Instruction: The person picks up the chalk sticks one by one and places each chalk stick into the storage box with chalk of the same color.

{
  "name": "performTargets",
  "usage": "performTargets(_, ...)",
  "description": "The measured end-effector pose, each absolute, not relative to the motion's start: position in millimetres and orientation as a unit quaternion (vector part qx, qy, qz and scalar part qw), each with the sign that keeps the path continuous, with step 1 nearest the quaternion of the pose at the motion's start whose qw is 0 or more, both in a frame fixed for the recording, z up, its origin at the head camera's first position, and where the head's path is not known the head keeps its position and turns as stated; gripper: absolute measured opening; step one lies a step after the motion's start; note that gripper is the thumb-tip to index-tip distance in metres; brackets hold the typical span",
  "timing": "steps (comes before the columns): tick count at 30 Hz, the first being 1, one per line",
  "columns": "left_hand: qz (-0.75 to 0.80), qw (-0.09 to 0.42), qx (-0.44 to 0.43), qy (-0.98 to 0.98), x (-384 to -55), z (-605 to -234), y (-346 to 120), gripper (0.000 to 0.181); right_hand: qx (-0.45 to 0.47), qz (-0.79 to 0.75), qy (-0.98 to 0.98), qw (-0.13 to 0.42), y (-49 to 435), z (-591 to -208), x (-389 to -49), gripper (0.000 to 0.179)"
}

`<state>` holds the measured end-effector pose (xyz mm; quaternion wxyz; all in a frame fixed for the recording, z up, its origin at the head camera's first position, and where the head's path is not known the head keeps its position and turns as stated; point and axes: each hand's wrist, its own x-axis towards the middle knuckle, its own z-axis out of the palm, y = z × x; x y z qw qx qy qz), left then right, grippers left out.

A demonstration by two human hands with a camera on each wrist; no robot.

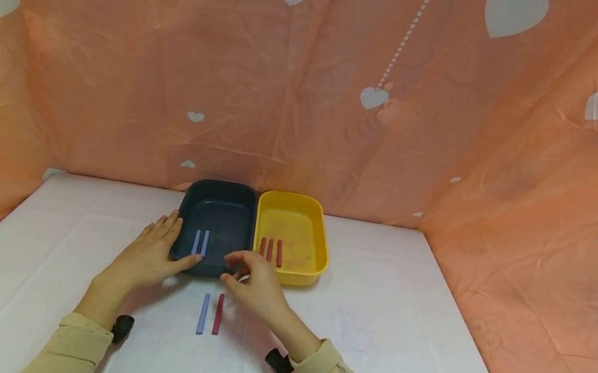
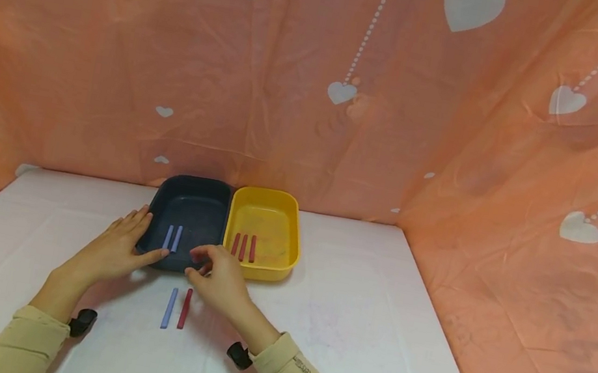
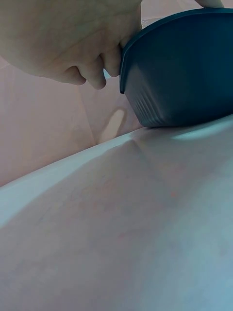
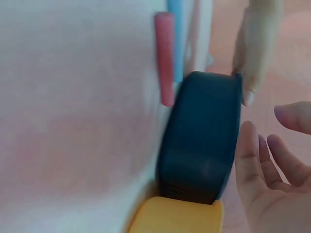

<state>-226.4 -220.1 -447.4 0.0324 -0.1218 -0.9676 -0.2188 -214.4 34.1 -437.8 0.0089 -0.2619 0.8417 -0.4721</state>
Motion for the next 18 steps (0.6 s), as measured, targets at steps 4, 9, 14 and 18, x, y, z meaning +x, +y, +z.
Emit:
performTargets(4, -0.217, 0.036, -0.123, -0.968, -226.2, -447.2, -219.4, 0.105, -0.277, -0.445, 0.851, 0.031, 37.4, -443.5, -210.7, 0.031)
performTargets(9, -0.216, 0.036, -0.121, -0.968, -226.3, -448.0, -219.8, 0.105, -0.283, -0.410, 0.864, 0.068, 36.8, -449.8, -207.7, 0.035)
performTargets(14, -0.220, 0.032, -0.122, -0.967, -226.5, -447.0, -220.6, 0.106, -0.301, -0.340, 0.888, 0.078, 35.8, -455.5, -206.7, 0.041)
performTargets(18, -0.220, 0.037, -0.125, -0.967, -226.5, -446.8, -220.6, 0.106, -0.305, -0.291, 0.903, 0.082, 34.5, -459.7, -206.3, 0.045)
